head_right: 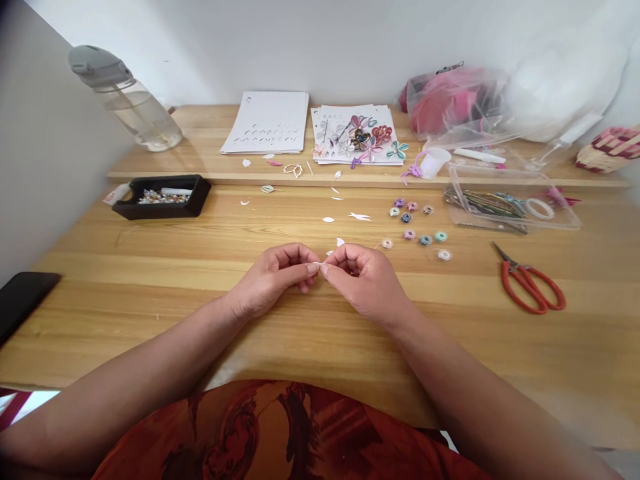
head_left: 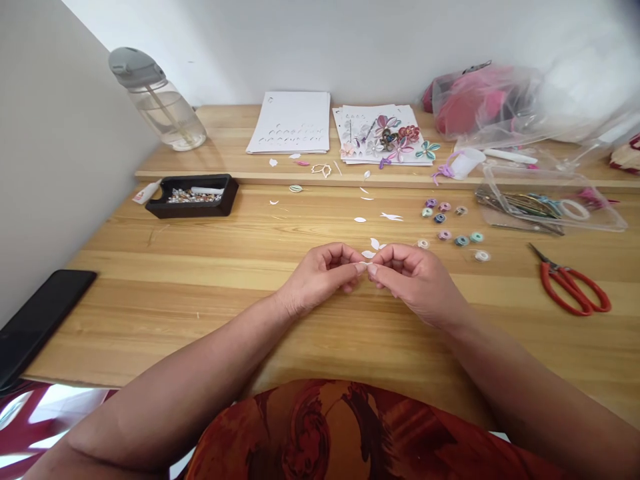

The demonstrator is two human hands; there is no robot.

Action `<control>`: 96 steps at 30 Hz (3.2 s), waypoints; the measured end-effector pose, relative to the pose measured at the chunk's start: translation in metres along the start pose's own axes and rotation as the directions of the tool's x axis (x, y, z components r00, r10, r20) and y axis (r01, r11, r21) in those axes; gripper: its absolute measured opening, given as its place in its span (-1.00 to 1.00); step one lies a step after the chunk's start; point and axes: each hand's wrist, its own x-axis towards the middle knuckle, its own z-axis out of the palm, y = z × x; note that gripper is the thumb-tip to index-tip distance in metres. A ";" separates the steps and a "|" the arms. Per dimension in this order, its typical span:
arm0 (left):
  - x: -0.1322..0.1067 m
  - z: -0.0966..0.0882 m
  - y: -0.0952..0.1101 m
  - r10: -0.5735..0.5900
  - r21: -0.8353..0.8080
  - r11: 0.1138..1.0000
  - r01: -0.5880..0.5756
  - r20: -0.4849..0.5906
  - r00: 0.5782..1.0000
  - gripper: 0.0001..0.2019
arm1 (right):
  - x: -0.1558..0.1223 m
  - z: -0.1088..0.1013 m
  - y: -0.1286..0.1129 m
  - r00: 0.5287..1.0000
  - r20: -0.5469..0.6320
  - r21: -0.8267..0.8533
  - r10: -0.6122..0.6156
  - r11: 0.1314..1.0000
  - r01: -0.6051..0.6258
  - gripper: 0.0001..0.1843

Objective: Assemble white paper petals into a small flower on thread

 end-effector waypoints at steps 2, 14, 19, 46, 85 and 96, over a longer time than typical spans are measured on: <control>0.000 0.000 0.000 -0.001 -0.005 1.000 0.001 -0.013 1.000 -0.79 | 0.000 0.000 0.000 1.000 0.008 0.010 0.009 1.000 -0.009 -0.78; 0.000 0.000 0.001 -0.043 -0.060 0.997 0.043 -0.009 0.999 -0.82 | 0.001 0.003 -0.003 0.991 0.030 0.193 0.134 0.972 -0.137 -0.70; 0.000 0.000 0.000 -0.066 -0.077 0.995 0.064 -0.016 0.998 -0.83 | 0.001 0.003 -0.003 0.989 0.066 0.166 0.134 0.976 -0.144 -0.70; 0.001 -0.001 -0.001 -0.084 -0.070 0.994 0.083 -0.012 0.996 -0.82 | 0.001 0.001 -0.003 0.985 0.137 0.167 0.106 0.978 -0.129 -0.67; -0.001 0.009 -0.006 0.074 0.206 0.978 -0.039 -0.164 0.984 -0.87 | 0.002 0.002 0.005 0.994 0.052 0.040 0.093 0.995 -0.095 -0.71; -0.001 0.008 -0.008 0.183 0.339 0.934 -0.115 -0.175 0.967 -0.92 | 0.003 0.001 0.008 0.997 0.036 0.018 0.071 0.997 -0.071 -0.70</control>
